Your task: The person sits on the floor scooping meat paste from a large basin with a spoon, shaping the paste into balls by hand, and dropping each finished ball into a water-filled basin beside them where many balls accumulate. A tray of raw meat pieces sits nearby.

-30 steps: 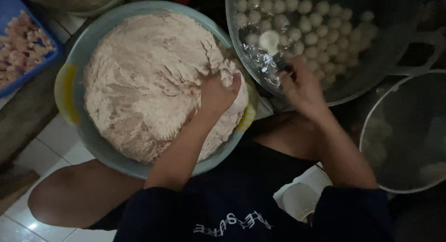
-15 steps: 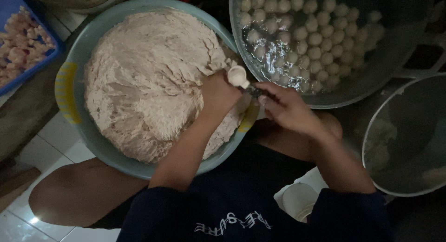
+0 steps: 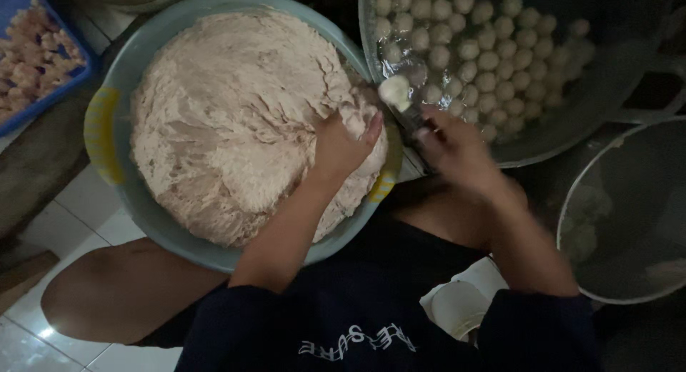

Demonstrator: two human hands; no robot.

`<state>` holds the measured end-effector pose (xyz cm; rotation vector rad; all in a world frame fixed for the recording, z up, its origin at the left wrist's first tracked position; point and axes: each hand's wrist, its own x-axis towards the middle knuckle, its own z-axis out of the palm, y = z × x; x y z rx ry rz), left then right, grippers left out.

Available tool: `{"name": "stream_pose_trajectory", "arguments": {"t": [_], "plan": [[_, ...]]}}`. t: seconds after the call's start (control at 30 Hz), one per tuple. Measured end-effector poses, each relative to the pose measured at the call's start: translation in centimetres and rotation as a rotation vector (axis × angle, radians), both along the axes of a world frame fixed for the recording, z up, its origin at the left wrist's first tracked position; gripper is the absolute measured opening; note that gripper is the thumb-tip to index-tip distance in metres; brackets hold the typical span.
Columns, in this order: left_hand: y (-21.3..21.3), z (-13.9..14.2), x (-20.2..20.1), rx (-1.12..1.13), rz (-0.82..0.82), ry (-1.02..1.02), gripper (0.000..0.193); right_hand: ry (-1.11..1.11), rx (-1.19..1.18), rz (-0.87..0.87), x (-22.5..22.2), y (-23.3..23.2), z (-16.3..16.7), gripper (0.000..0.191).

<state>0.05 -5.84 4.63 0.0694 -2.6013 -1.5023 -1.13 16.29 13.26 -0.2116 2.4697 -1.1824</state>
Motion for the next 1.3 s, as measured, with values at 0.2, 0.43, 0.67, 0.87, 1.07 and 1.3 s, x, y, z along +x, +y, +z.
{"name": "stream_pose_trajectory", "arguments": {"t": [0.2,0.43,0.67,0.87,1.07,1.3], "plan": [[0.2,-3.3,-0.9,-0.154,-0.046,-0.012,0.032,0.050,-0.097,0.146,1.8,-3.1,1.1,0.052],[-0.1,-0.3,-0.3,-0.255,-0.031,-0.100,0.042,-0.370,-0.234,-0.179,1.0,-1.3,-0.4,0.053],[-0.7,2.1,1.7,-0.106,-0.066,0.148,0.038,0.349,0.105,0.021,-1.6,1.9,-2.8,0.049],[-1.0,-0.7,1.8,0.012,0.033,0.088,0.031,-0.081,-0.119,-0.013,2.0,-0.3,-0.8,0.045],[-1.1,-1.4,1.4,-0.113,-0.060,0.047,0.021,0.080,-0.150,0.184,3.8,-3.6,0.7,0.054],[-3.9,2.1,2.5,-0.281,-0.017,-0.709,0.075,-0.482,-0.283,-0.018,3.0,-3.9,-0.3,0.050]]}}
